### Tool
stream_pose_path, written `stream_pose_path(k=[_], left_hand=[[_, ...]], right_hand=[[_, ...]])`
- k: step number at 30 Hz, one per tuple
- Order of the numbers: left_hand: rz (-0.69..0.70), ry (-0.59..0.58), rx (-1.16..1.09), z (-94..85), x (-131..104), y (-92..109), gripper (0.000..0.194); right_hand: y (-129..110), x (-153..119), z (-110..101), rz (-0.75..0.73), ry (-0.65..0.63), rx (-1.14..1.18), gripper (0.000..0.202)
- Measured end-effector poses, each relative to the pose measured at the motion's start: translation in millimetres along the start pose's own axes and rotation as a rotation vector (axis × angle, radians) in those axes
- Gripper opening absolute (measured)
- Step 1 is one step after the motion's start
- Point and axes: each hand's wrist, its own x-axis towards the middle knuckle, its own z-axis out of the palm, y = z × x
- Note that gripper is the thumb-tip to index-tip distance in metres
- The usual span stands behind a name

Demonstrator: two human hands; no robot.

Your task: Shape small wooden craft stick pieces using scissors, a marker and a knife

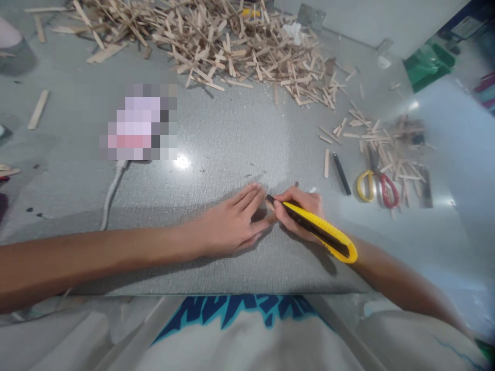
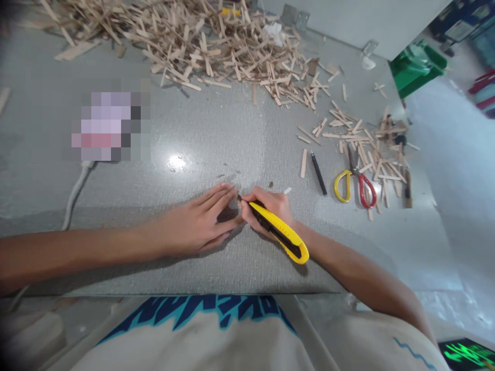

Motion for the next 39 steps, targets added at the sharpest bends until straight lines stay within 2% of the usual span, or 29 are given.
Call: stream_pose_path(k=[8, 14, 20, 30, 39], left_hand=[[0.012, -0.025, 0.060, -3.2, 0.8, -0.2, 0.051], [-0.026, -0.098, 0.029, -4.3, 0.6, 2.2, 0.058], [-0.026, -0.097, -0.005, -3.8, -0.8, 1.7, 0.065], [-0.027, -0.113, -0.014, -1.7, -3.5, 0.5, 0.060], [-0.011, -0.108, -0.008, -5.1, -1.5, 0.7, 0.061]], right_hand=[[3.8, 0.9, 2.9, -0.037, -0.028, 0.032, 0.013], [5.1, 0.1, 3.7, -0.091, -0.044, 0.017, 0.013], [3.7, -0.3, 2.0, -0.135, -0.048, -0.011, 0.014], [6.0, -2.8, -1.1, -0.162, -0.108, -0.022, 0.015], [3.0, -2.9, -6.9, -0.119, -0.142, -0.026, 0.016]])
